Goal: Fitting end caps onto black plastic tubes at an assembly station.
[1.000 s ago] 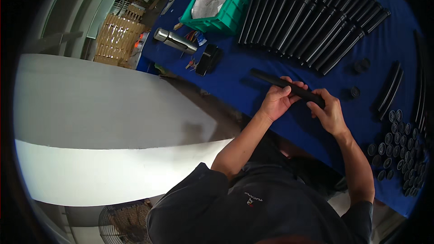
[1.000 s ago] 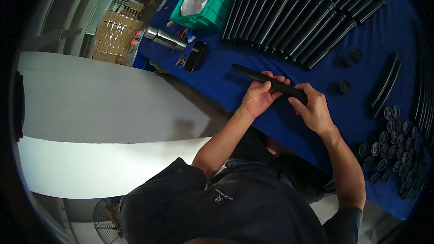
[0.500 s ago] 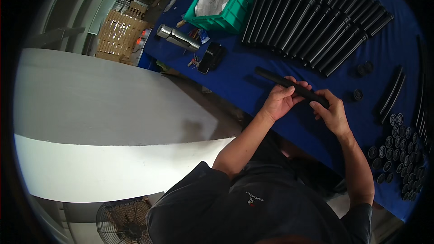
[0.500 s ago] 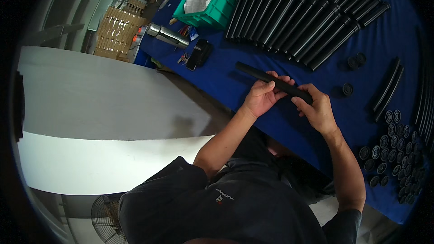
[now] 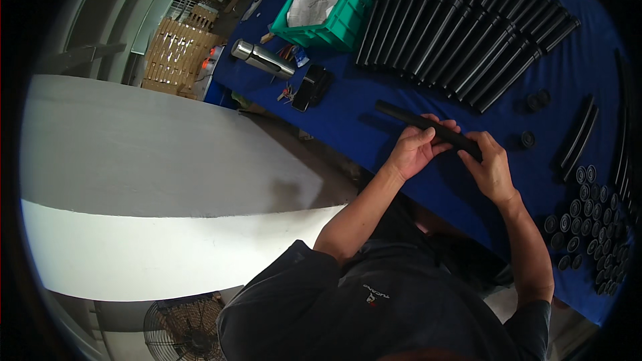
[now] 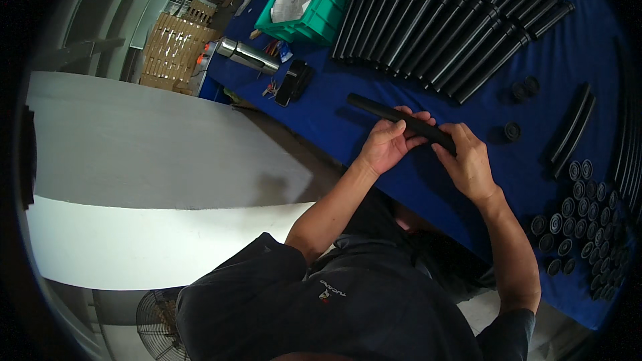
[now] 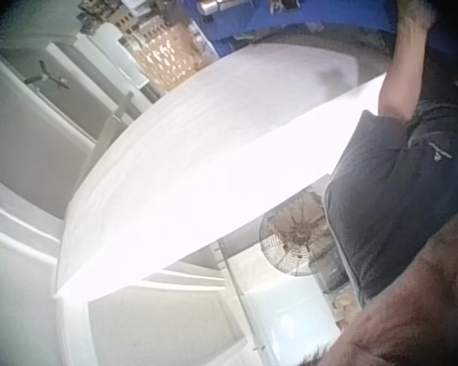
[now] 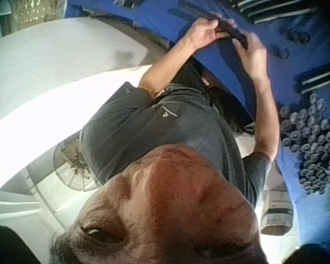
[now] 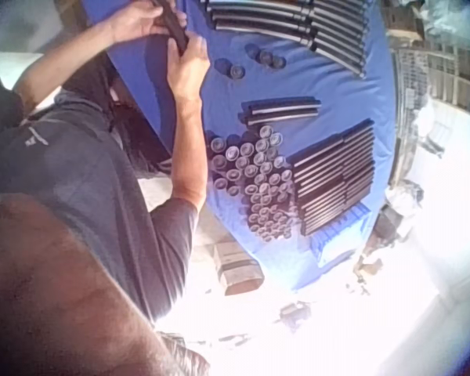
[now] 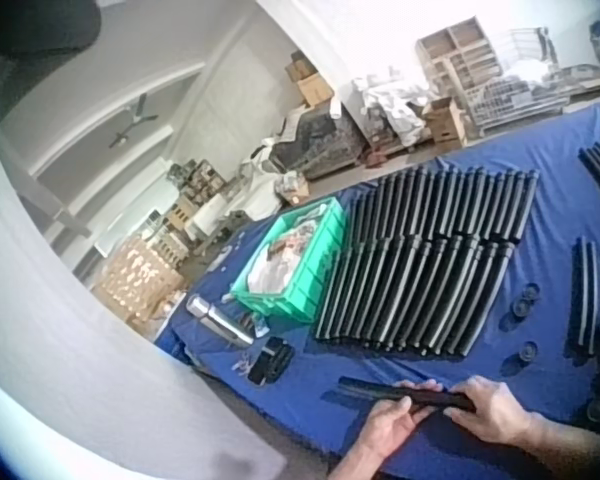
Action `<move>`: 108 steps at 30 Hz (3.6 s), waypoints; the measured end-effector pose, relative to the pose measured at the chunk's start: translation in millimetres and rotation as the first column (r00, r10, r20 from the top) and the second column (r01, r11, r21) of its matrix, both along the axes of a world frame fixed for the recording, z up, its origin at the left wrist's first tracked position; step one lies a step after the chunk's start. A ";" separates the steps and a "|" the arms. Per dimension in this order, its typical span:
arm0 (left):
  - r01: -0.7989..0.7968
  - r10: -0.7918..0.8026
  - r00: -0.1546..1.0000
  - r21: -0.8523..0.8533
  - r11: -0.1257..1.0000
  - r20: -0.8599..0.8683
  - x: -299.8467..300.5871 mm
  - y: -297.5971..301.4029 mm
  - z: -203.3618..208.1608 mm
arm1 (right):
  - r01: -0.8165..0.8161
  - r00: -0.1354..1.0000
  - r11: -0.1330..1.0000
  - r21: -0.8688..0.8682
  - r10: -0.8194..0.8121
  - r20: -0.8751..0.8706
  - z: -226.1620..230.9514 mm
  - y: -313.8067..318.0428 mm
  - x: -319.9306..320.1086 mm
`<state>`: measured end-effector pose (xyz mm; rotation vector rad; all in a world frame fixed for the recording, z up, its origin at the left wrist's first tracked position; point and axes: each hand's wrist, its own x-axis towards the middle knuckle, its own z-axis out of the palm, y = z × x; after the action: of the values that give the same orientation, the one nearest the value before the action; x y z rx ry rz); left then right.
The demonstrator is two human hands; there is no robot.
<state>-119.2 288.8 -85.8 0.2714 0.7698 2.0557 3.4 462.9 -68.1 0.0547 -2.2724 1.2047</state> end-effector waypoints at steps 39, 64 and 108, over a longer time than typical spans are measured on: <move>0.027 -0.028 0.999 0.030 0.999 0.033 -2.1 -0.8 -7.9 | 0.050 0.996 0.989 0.139 -0.038 -0.084 -0.2 -4.5 0.9; 0.030 -0.031 0.999 0.043 0.999 0.030 -3.9 -1.8 -7.6 | 0.016 0.999 0.997 -0.081 -0.012 0.048 3.7 -4.4 5.3; 0.034 -0.035 0.999 0.036 0.999 0.035 -5.4 -2.3 -7.9 | 0.027 0.992 1.000 -0.010 -0.026 0.121 8.5 -4.9 8.3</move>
<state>-124.7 286.6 -93.6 0.2654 0.7024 2.0376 11.7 458.0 -59.7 -0.0538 -2.3624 1.2372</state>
